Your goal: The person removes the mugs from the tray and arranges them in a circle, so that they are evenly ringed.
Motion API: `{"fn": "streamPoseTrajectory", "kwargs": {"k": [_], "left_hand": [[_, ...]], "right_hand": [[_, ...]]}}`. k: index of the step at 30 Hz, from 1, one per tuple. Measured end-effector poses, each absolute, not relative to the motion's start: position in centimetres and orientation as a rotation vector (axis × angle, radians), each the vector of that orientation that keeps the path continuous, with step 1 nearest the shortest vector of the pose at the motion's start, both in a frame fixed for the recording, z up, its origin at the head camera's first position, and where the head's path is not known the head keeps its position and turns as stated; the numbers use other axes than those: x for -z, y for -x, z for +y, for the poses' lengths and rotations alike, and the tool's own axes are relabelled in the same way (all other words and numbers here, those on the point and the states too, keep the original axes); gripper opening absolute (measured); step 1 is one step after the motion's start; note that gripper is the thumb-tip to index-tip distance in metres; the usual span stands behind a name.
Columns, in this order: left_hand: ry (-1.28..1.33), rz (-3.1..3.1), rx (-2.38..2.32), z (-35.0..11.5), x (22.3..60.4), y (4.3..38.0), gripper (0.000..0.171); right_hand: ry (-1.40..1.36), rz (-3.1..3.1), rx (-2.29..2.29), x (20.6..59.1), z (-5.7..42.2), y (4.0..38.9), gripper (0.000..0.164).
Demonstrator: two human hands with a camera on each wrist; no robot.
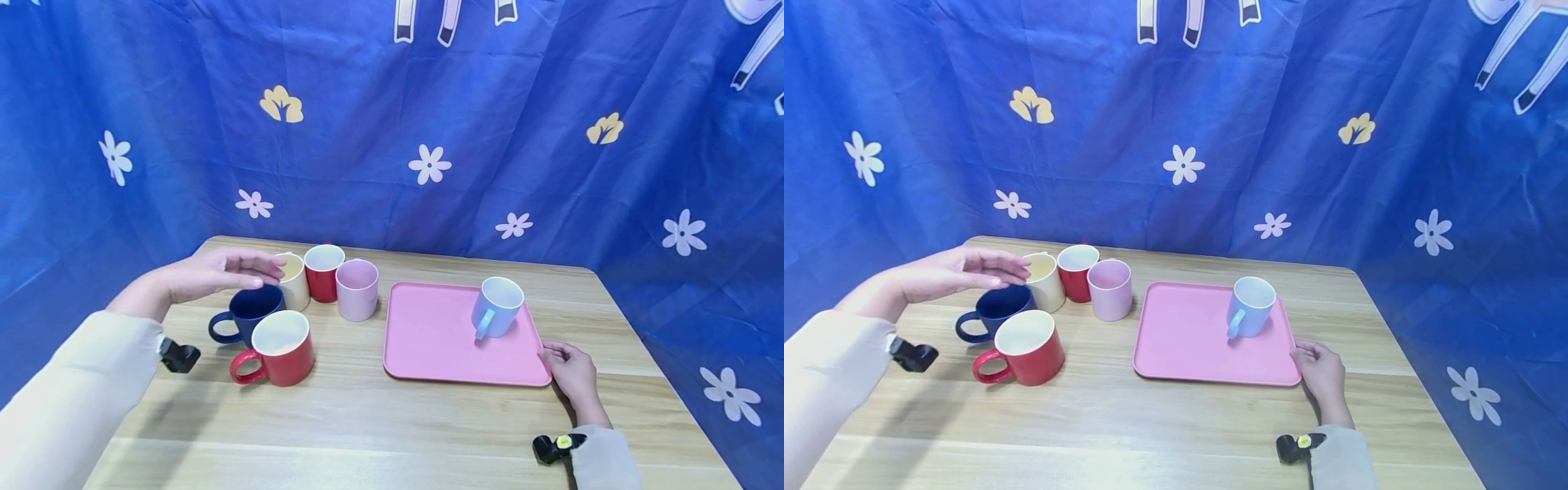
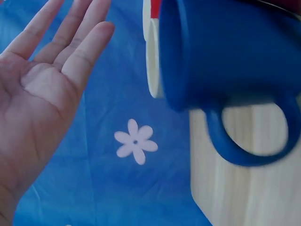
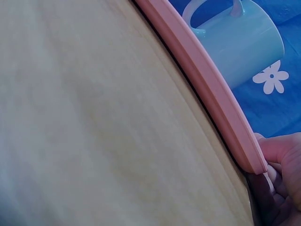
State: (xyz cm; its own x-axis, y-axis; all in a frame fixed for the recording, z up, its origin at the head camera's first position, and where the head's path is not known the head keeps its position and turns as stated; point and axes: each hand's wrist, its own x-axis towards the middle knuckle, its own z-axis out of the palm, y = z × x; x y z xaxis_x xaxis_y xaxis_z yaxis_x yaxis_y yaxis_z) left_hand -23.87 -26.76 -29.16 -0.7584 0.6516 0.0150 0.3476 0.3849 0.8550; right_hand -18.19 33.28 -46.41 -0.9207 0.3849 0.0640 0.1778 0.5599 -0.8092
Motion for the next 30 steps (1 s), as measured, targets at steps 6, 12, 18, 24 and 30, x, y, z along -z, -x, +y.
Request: {"fn": "streamPoseTrajectory", "kwargs": {"k": [6,12,18,24,30], "left_hand": [[-0.818,2.375,-1.216,-24.2,27.8,25.6,0.043],[-0.831,2.357,-1.181,-21.2,26.6,27.3,0.045],[-0.871,2.372,-1.128,-17.9,25.9,28.2,0.047],[-0.905,2.387,-1.080,-14.7,25.7,28.7,0.047],[-0.931,2.349,-1.105,-11.4,25.9,28.9,0.045]], "right_hand": [[0.471,-2.566,-1.279,46.4,33.3,18.2,0.033],[0.466,-2.563,-1.261,46.6,33.4,18.4,0.032],[0.477,-2.570,-1.260,46.8,33.5,18.4,0.033],[0.481,-2.578,-1.268,46.7,33.5,18.4,0.034],[0.484,-2.587,-1.278,46.5,33.5,18.3,0.036]]}}
